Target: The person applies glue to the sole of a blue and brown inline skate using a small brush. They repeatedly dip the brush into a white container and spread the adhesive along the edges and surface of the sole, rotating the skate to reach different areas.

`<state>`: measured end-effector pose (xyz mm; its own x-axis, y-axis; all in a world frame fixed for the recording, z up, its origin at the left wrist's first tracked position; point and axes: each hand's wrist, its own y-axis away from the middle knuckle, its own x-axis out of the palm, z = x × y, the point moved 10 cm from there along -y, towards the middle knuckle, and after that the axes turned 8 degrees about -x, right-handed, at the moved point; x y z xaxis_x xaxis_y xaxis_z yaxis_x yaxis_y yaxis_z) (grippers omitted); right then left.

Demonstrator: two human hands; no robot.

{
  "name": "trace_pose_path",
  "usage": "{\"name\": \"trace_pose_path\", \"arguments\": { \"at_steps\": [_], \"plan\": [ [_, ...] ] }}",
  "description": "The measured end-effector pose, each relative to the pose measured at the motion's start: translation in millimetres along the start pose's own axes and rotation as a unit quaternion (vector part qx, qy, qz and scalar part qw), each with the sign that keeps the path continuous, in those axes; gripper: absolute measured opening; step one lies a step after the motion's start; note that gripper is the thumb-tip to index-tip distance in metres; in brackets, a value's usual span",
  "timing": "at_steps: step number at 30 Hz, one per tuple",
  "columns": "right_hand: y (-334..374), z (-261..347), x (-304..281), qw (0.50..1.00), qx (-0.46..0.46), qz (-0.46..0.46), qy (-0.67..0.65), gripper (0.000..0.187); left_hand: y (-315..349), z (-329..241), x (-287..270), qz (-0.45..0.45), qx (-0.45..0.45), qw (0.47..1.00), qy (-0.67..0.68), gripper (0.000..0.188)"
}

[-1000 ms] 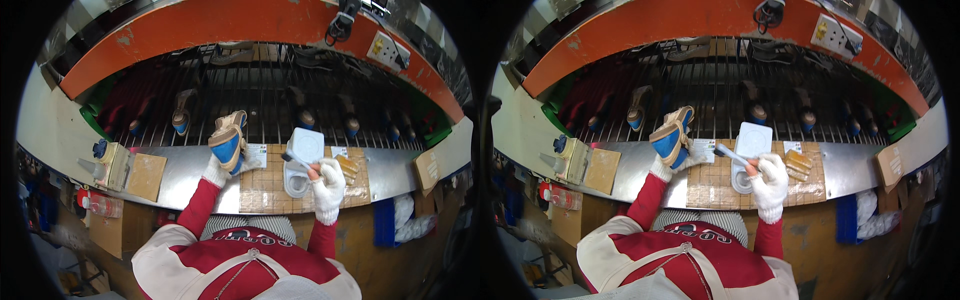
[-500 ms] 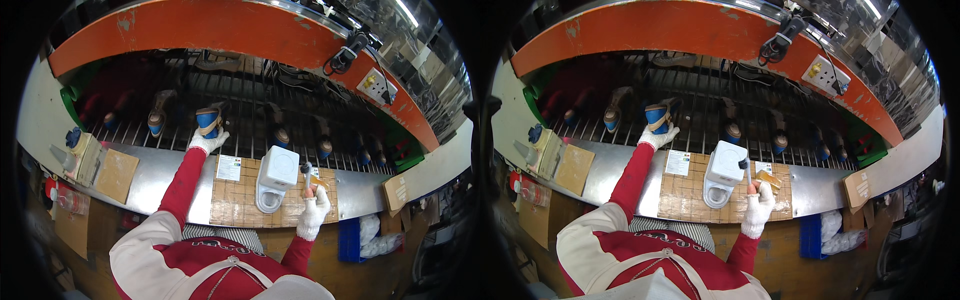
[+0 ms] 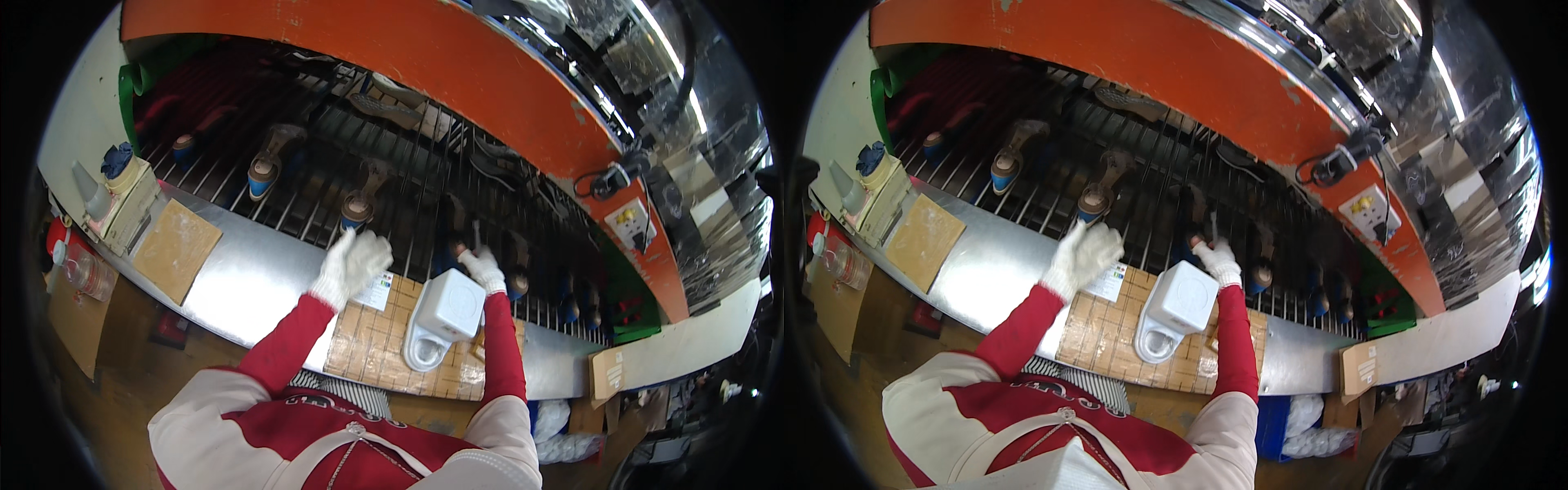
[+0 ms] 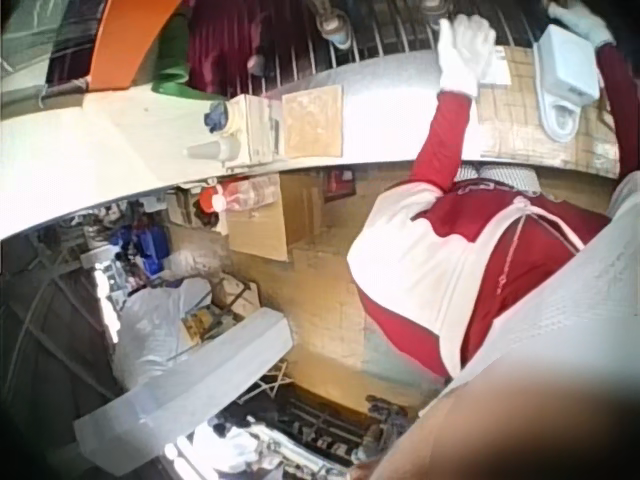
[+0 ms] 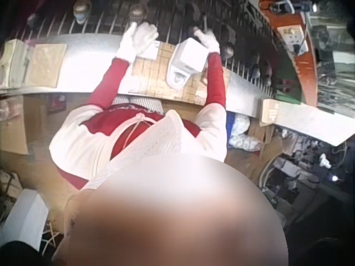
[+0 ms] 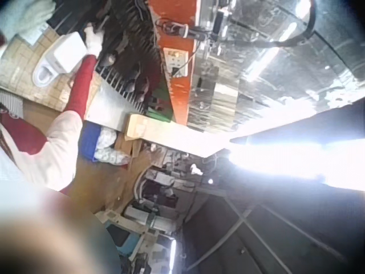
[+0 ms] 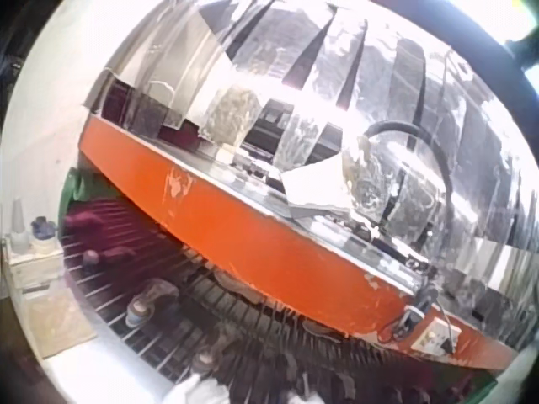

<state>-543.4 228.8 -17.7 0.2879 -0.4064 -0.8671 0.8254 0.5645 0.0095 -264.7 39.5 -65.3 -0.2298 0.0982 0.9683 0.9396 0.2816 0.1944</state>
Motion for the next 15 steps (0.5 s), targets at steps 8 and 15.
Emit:
{"name": "trace_pose_path", "arguments": {
  "at_steps": [8, 15],
  "plan": [
    [-32, 17, 15, 1.000, 0.012, -0.006, -0.010, 0.060, -2, 46, 8, 0.066, -0.128, 0.987, -0.074, 0.079],
    [-18, 40, -40, 0.933, 0.033, -0.046, -0.357, 0.037, -11, 52, 10, 0.093, -0.137, 0.982, -0.091, 0.084]
  ]
}}
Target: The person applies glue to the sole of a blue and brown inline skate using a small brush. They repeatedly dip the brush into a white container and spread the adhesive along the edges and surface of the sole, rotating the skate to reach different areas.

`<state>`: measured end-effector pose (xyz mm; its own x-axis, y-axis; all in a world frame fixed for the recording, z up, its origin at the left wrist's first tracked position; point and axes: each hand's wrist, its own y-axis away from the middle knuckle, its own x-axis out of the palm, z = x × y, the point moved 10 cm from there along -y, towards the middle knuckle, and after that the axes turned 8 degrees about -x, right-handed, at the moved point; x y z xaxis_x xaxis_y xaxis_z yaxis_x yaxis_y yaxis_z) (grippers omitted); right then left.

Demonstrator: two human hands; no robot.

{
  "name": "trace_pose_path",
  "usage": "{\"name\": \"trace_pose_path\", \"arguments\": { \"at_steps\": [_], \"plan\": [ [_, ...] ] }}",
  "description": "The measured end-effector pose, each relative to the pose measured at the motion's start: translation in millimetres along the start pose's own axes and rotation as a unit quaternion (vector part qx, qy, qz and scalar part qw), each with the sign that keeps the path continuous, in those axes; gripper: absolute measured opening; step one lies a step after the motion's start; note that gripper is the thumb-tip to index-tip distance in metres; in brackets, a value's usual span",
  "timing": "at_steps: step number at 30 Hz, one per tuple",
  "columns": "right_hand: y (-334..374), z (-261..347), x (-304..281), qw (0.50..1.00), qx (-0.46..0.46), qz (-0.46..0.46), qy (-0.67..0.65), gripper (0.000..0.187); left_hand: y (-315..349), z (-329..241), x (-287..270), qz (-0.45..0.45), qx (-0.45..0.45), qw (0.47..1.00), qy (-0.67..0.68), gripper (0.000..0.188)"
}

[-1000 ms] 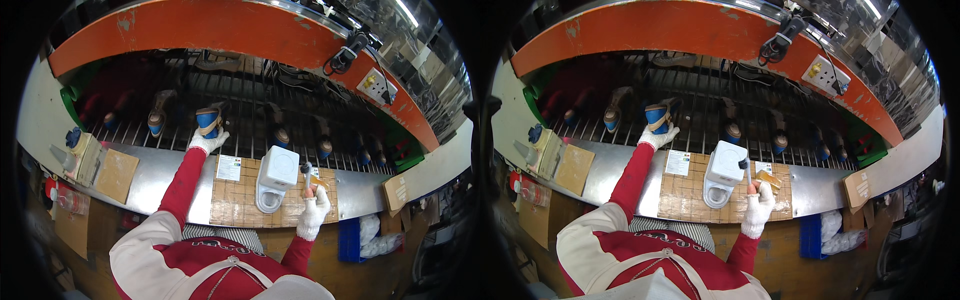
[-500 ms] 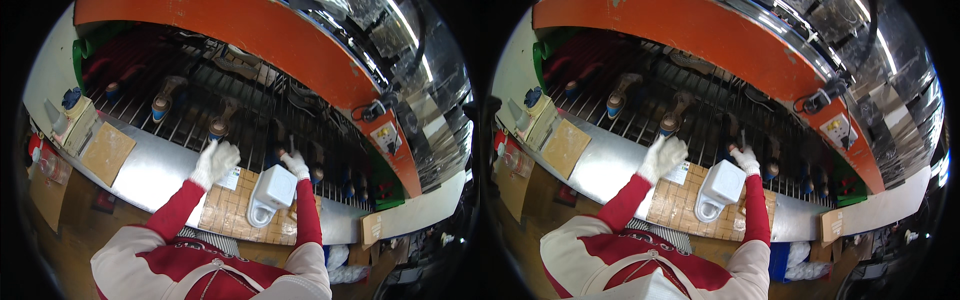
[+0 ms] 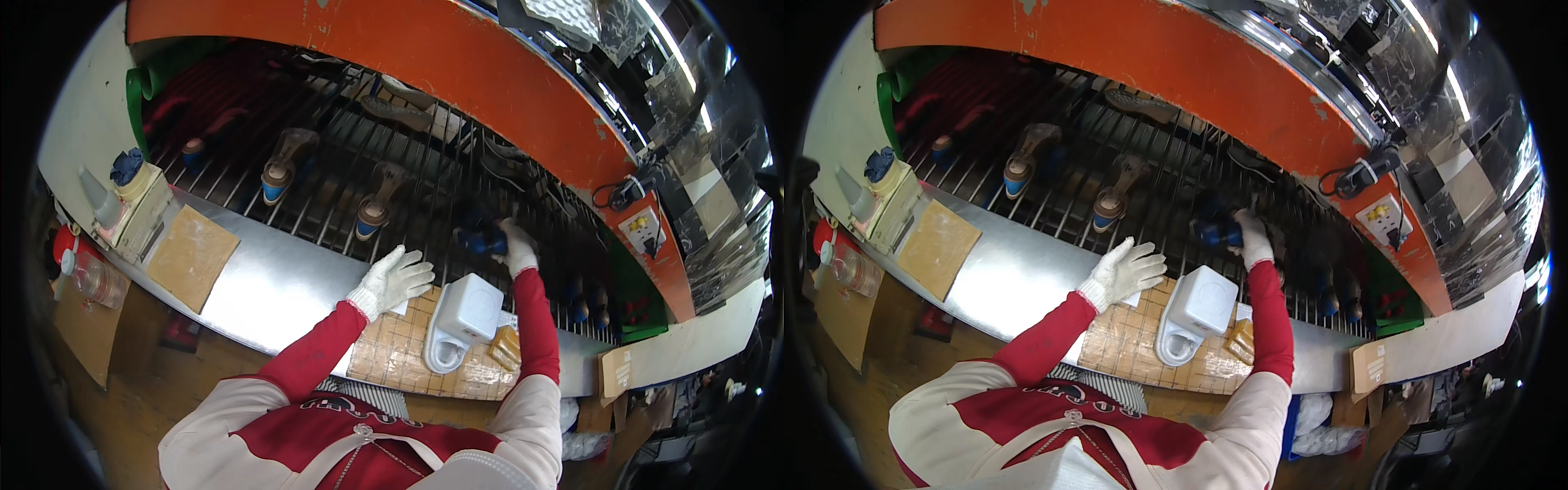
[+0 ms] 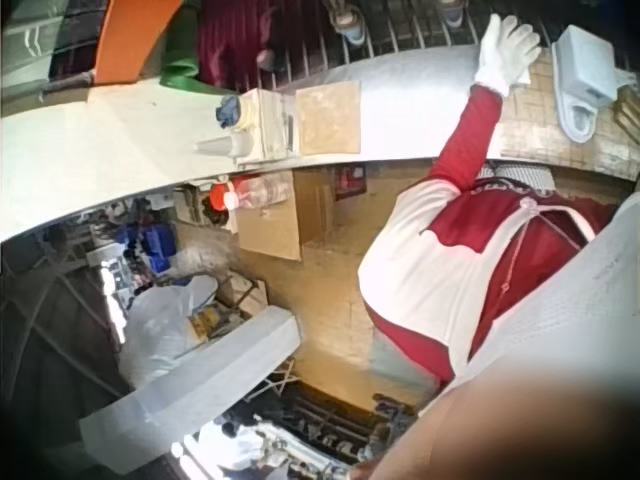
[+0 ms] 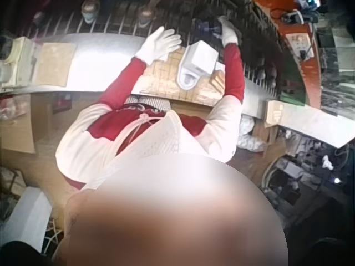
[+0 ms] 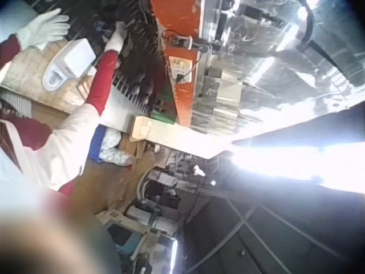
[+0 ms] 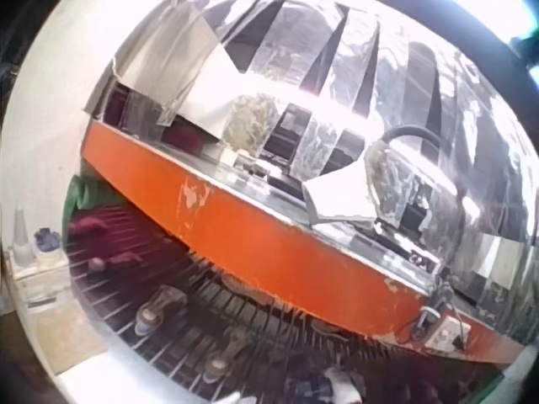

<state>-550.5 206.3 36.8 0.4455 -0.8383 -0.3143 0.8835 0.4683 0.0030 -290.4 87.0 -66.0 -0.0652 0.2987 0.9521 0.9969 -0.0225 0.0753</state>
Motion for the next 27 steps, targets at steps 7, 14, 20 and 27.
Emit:
{"name": "trace_pose_path", "arguments": {
  "at_steps": [7, 14, 20, 27],
  "plan": [
    [100, 37, 19, 0.969, -0.008, 0.046, -0.244, 0.046, 12, -11, 17, 0.002, 0.021, 0.999, -0.042, 0.091],
    [265, 57, 57, 0.958, -0.262, 0.084, -0.082, 0.052, 77, 8, 53, 0.073, -0.002, 0.988, -0.139, 0.088],
    [301, 35, 99, 0.950, -0.114, 0.174, -0.231, 0.083, 154, 31, 33, -0.001, -0.076, 0.971, -0.227, 0.098],
    [297, 81, 144, 0.941, -0.135, 0.248, -0.185, 0.074, 183, 56, 48, 0.037, -0.148, 0.864, -0.480, 0.114]
  ]
}}
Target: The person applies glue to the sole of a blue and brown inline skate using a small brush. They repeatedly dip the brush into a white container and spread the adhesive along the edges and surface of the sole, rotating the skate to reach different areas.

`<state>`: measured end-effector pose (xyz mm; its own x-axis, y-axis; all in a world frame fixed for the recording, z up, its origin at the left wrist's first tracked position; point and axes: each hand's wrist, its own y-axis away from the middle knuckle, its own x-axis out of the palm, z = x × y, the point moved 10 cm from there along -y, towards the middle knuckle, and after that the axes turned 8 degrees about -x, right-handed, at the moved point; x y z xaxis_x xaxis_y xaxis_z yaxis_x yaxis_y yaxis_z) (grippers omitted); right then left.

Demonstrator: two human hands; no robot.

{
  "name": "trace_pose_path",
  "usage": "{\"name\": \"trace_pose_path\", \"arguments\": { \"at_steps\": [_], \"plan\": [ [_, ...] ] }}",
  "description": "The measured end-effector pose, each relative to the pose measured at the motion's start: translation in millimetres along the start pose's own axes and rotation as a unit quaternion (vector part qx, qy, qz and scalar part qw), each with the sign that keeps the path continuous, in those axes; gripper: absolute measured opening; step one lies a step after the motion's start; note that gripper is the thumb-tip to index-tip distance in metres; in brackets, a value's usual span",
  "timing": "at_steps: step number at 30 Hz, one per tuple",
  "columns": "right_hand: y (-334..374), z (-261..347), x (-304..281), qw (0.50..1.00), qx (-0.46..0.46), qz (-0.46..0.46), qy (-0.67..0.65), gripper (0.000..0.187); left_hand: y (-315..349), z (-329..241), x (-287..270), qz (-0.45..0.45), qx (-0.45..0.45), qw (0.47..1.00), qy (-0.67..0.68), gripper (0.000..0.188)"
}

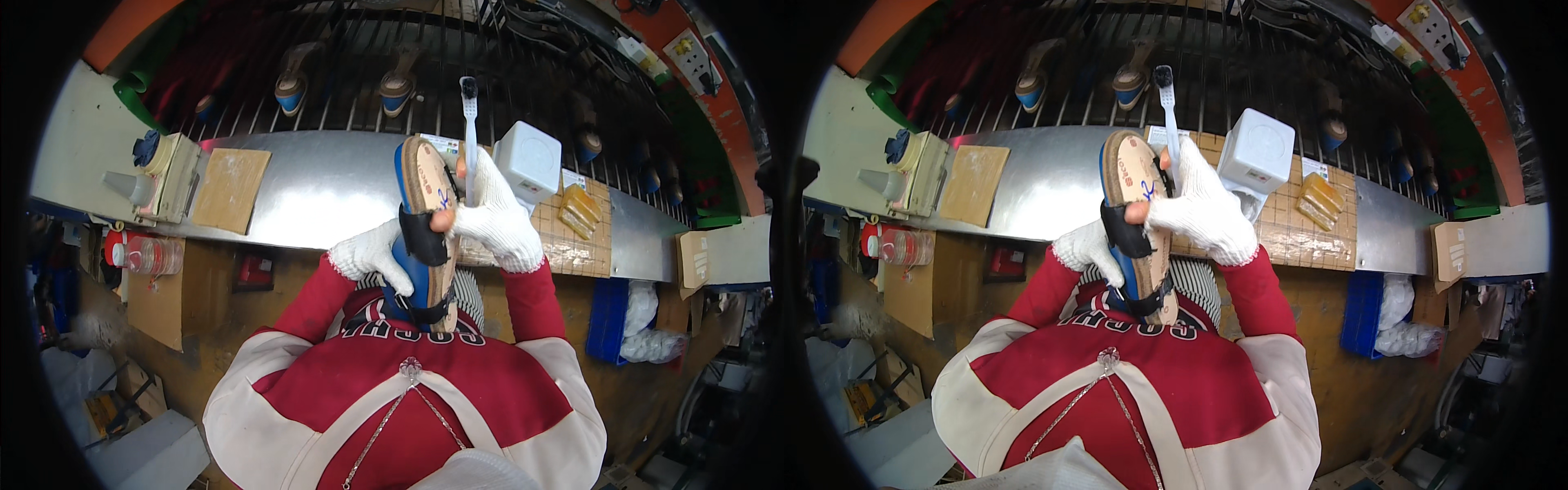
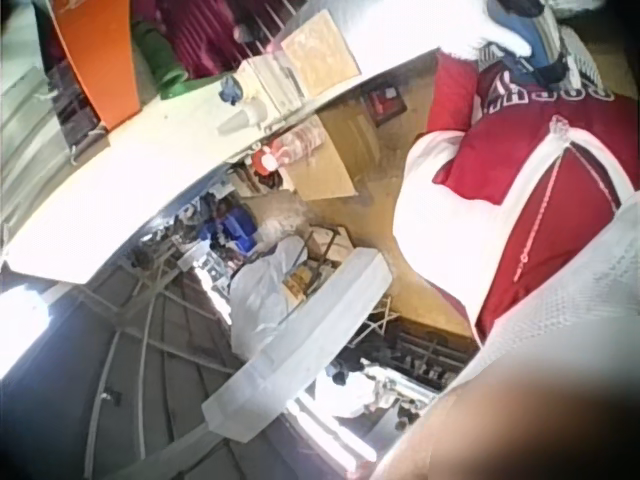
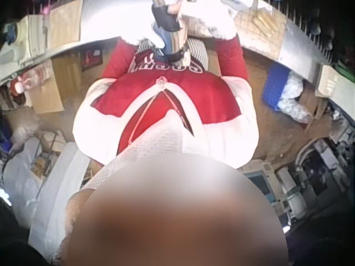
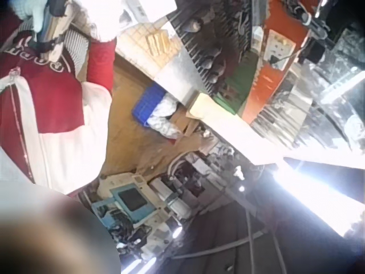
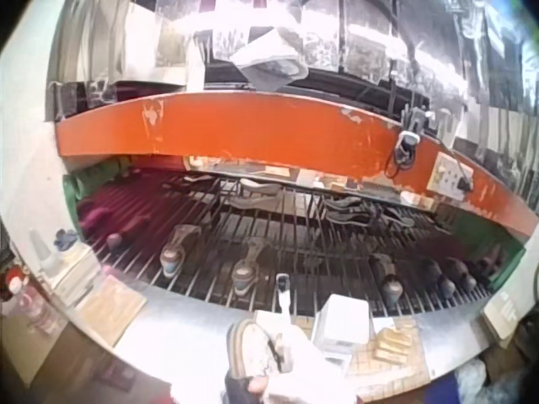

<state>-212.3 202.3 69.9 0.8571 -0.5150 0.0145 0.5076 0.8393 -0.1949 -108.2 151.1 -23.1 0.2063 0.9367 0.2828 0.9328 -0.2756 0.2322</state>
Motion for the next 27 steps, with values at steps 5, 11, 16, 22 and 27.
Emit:
{"name": "trace_pose_path", "arguments": {
  "at_steps": [5, 11, 16, 22, 27],
  "plan": [
    [8, 1, 10, 0.996, 0.032, -0.013, -0.077, 0.062, 7, -5, 12, -0.012, -0.039, 0.998, -0.043, 0.115],
    [37, -5, -32, 0.991, 0.029, -0.123, 0.043, 0.044, 5, 11, 15, -0.003, -0.062, 0.998, 0.025, 0.118],
    [106, -8, -87, 0.969, -0.005, -0.216, 0.119, 0.023, 19, 39, -15, -0.082, -0.023, 0.982, 0.167, 0.113],
    [166, -18, -139, 0.831, 0.067, -0.269, 0.483, 0.013, 58, -19, -44, -0.172, 0.285, 0.943, 0.025, 0.101],
    [155, -13, -143, 0.724, 0.040, -0.238, 0.646, 0.010, 88, -17, -74, -0.337, 0.366, 0.832, 0.244, 0.084]
  ]
}}
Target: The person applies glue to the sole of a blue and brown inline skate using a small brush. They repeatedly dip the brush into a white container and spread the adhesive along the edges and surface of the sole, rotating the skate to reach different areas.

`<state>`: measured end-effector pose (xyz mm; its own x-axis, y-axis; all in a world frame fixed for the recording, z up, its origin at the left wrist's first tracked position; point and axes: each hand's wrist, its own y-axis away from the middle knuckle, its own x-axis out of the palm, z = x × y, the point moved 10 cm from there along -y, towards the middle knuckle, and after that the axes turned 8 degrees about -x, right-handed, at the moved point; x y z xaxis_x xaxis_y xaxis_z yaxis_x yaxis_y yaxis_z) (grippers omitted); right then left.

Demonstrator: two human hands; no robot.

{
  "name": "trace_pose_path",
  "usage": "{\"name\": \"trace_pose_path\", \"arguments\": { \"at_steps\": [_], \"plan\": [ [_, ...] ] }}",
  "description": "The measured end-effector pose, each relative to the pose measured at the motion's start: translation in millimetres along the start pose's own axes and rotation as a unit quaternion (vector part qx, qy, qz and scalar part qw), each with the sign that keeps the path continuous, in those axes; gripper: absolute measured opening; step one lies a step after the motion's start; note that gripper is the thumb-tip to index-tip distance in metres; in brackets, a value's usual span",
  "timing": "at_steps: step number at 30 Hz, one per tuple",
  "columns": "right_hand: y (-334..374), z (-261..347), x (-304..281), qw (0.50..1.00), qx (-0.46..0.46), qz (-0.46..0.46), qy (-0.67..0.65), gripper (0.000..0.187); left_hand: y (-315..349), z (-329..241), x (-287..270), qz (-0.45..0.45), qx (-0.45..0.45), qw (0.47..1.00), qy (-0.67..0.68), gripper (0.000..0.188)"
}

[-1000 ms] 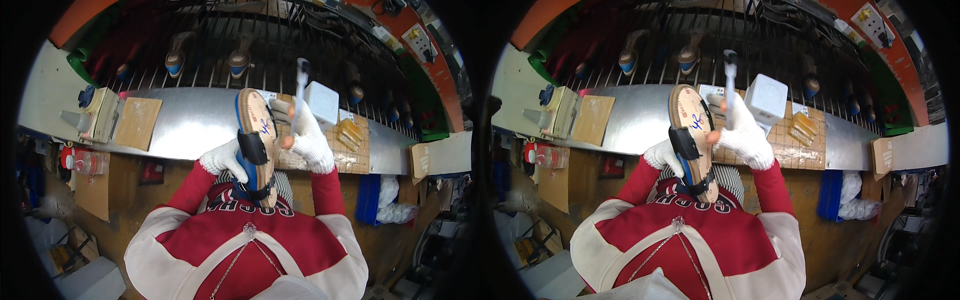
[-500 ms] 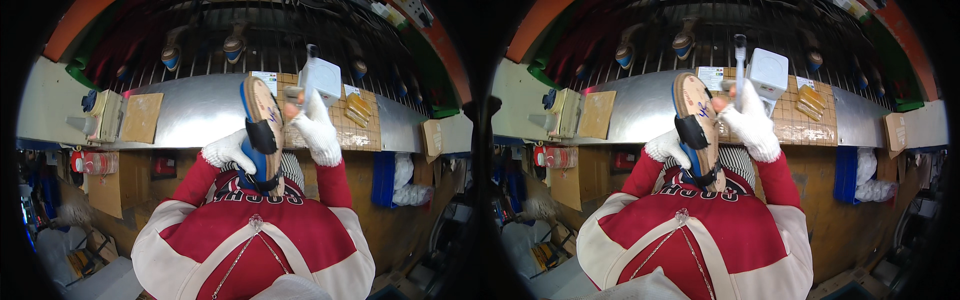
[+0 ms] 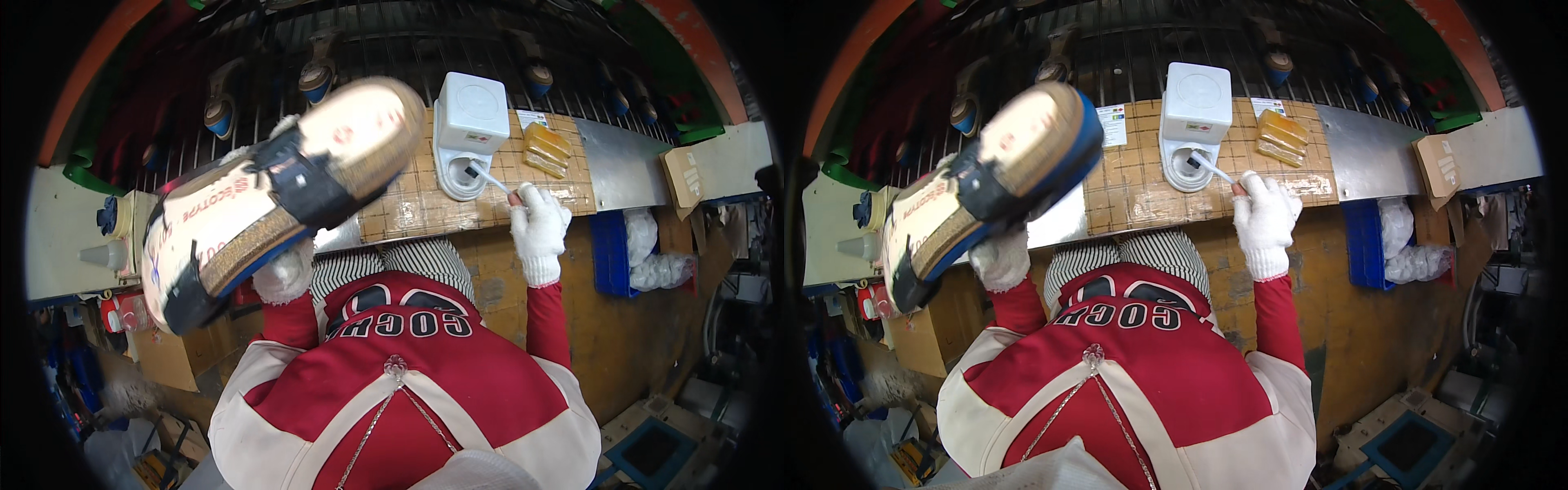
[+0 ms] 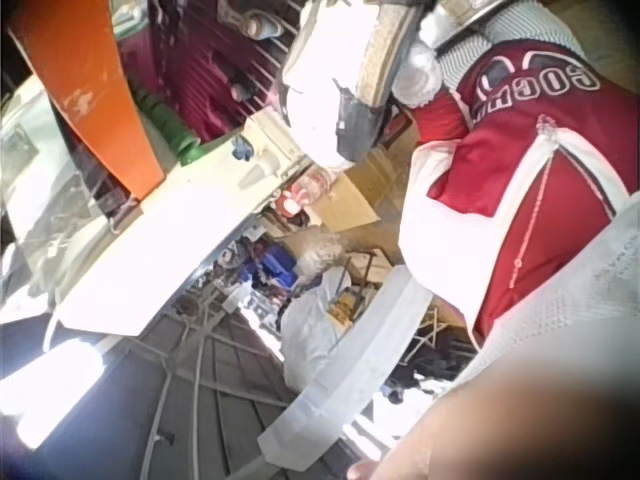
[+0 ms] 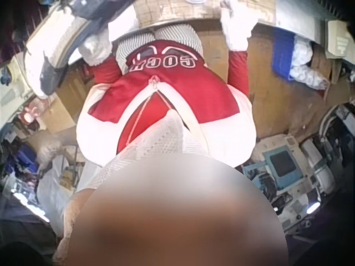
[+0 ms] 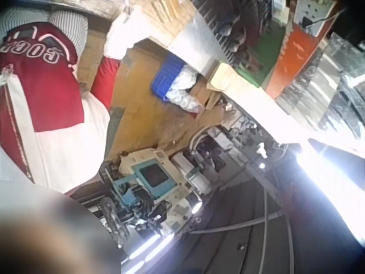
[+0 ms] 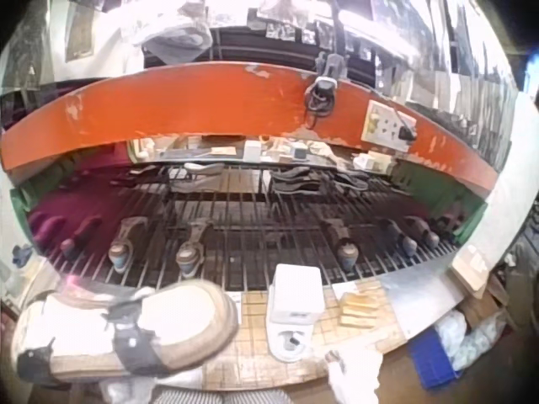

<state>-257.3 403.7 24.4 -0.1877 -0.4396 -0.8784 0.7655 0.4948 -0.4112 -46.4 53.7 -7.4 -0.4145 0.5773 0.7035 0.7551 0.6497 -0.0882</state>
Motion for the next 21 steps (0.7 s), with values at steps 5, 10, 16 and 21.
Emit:
{"name": "trace_pose_path", "arguments": {
  "at_steps": [5, 10, 16, 21],
  "plan": [
    [-14, 16, 5, 0.993, -0.065, 0.002, 0.096, 0.013, -11, -20, 35, 0.030, 0.166, 0.925, -0.339, 0.067],
    [-17, 21, 6, 0.987, -0.109, 0.015, 0.121, 0.014, -22, -13, 29, 0.005, 0.159, 0.964, -0.214, 0.064],
    [-11, -28, 26, 0.988, 0.035, 0.076, -0.126, 0.015, -36, 48, 7, -0.052, -0.076, 0.965, -0.244, 0.042],
    [17, -52, 71, 0.839, 0.243, 0.114, -0.473, 0.022, -25, 0, 75, 0.019, 0.188, 0.930, -0.314, 0.040]
  ]
}}
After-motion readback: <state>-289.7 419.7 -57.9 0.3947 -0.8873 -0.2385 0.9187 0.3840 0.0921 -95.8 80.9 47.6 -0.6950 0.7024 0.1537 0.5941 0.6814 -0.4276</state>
